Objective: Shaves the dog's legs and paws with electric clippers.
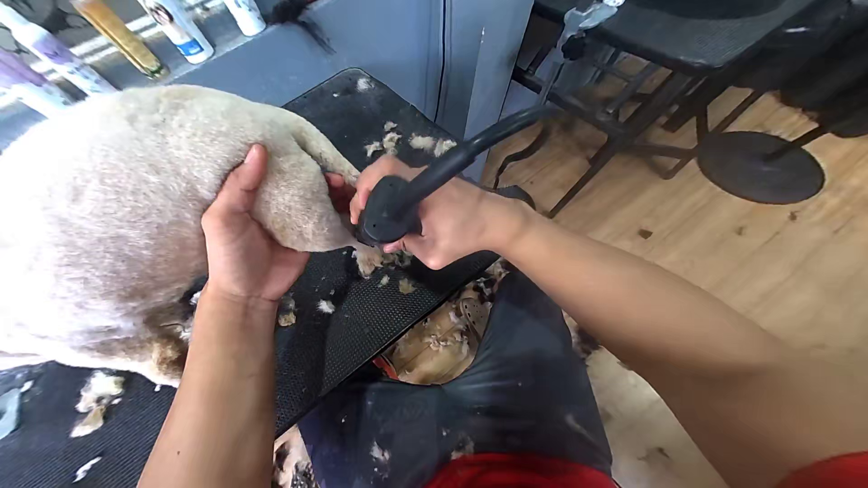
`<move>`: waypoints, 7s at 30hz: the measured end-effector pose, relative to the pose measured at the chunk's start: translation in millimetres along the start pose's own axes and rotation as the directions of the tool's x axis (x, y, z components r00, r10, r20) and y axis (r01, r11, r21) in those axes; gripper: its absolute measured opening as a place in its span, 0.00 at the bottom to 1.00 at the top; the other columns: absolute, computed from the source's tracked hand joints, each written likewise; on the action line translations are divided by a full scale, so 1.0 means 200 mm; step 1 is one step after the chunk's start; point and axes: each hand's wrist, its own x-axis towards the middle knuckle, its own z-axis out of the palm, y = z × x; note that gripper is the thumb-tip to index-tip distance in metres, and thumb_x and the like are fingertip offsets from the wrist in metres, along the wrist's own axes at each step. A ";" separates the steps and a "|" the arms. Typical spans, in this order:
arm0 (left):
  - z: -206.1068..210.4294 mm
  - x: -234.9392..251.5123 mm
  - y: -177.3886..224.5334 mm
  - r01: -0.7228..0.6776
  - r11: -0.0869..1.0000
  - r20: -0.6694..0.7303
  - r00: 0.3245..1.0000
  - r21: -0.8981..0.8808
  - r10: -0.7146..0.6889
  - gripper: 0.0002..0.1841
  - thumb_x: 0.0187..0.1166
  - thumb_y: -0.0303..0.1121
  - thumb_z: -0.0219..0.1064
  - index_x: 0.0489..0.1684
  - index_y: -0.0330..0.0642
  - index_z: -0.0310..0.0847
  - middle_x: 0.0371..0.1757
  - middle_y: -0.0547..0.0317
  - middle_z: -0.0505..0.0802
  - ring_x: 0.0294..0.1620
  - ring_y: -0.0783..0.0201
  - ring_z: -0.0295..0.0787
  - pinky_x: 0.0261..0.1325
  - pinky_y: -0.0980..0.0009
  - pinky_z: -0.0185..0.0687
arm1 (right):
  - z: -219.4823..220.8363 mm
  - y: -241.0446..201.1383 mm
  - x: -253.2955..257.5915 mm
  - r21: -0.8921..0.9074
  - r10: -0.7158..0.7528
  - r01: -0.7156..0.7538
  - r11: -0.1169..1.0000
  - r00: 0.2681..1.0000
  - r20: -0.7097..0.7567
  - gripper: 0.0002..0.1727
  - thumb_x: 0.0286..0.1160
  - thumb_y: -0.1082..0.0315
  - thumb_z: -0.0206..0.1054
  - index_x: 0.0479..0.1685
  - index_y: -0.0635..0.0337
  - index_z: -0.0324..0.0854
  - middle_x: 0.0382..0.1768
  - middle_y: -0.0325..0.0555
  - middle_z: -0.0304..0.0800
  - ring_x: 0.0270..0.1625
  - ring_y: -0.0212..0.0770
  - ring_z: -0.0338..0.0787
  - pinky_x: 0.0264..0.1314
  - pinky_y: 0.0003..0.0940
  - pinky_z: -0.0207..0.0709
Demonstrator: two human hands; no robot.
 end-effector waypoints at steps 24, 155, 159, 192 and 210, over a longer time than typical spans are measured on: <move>0.00 -0.01 0.00 0.203 0.931 -0.007 0.977 -0.302 -0.215 0.26 0.77 0.59 0.62 0.43 0.41 0.84 0.24 0.62 0.82 0.20 0.66 0.80 0.28 0.70 0.83 | 0.27 0.24 -0.31 0.800 0.228 0.322 0.506 0.845 -0.484 0.38 0.46 0.91 0.75 0.63 0.67 0.63 0.50 0.64 0.89 0.55 0.60 0.92 0.58 0.53 0.88; -0.40 -0.28 -0.09 0.411 0.902 0.493 0.817 -0.132 -0.300 0.43 0.66 0.66 0.72 0.69 0.35 0.83 0.38 0.55 0.96 0.33 0.67 0.92 0.41 0.72 0.88 | 0.00 0.32 -0.37 0.971 0.722 0.037 0.235 0.662 -0.200 0.29 0.92 0.43 0.46 0.55 0.62 0.80 0.31 0.47 0.90 0.30 0.37 0.92 0.31 0.31 0.89; -0.49 -0.34 -0.07 0.424 0.893 0.494 0.815 -0.151 -0.303 0.41 0.66 0.65 0.71 0.67 0.36 0.84 0.40 0.53 0.95 0.31 0.67 0.90 0.36 0.72 0.86 | -0.01 0.23 -0.29 0.983 0.791 -0.164 0.082 0.611 0.036 0.32 0.89 0.35 0.47 0.59 0.56 0.77 0.33 0.50 0.87 0.25 0.44 0.91 0.26 0.43 0.91; 0.14 -0.22 -0.65 -0.228 0.924 -0.742 0.551 0.306 0.382 0.07 0.69 0.24 0.69 0.25 0.47 0.80 0.17 0.77 0.83 0.20 0.84 0.81 0.31 0.83 0.83 | 0.15 -0.29 0.33 0.636 0.596 -0.506 0.583 0.798 0.088 0.29 0.57 0.66 0.85 0.61 0.48 0.78 0.30 0.53 0.92 0.21 0.50 0.91 0.23 0.40 0.92; 0.61 0.01 -0.26 -0.168 0.959 -0.803 0.589 -0.229 -0.088 0.24 0.92 0.55 0.46 0.47 0.45 0.79 0.28 0.64 0.85 0.34 0.67 0.91 0.43 0.69 0.92 | 0.03 0.10 -0.53 0.989 0.881 0.076 0.127 0.450 -0.148 0.30 0.85 0.50 0.65 0.82 0.43 0.61 0.54 0.48 0.86 0.54 0.52 0.93 0.55 0.61 0.91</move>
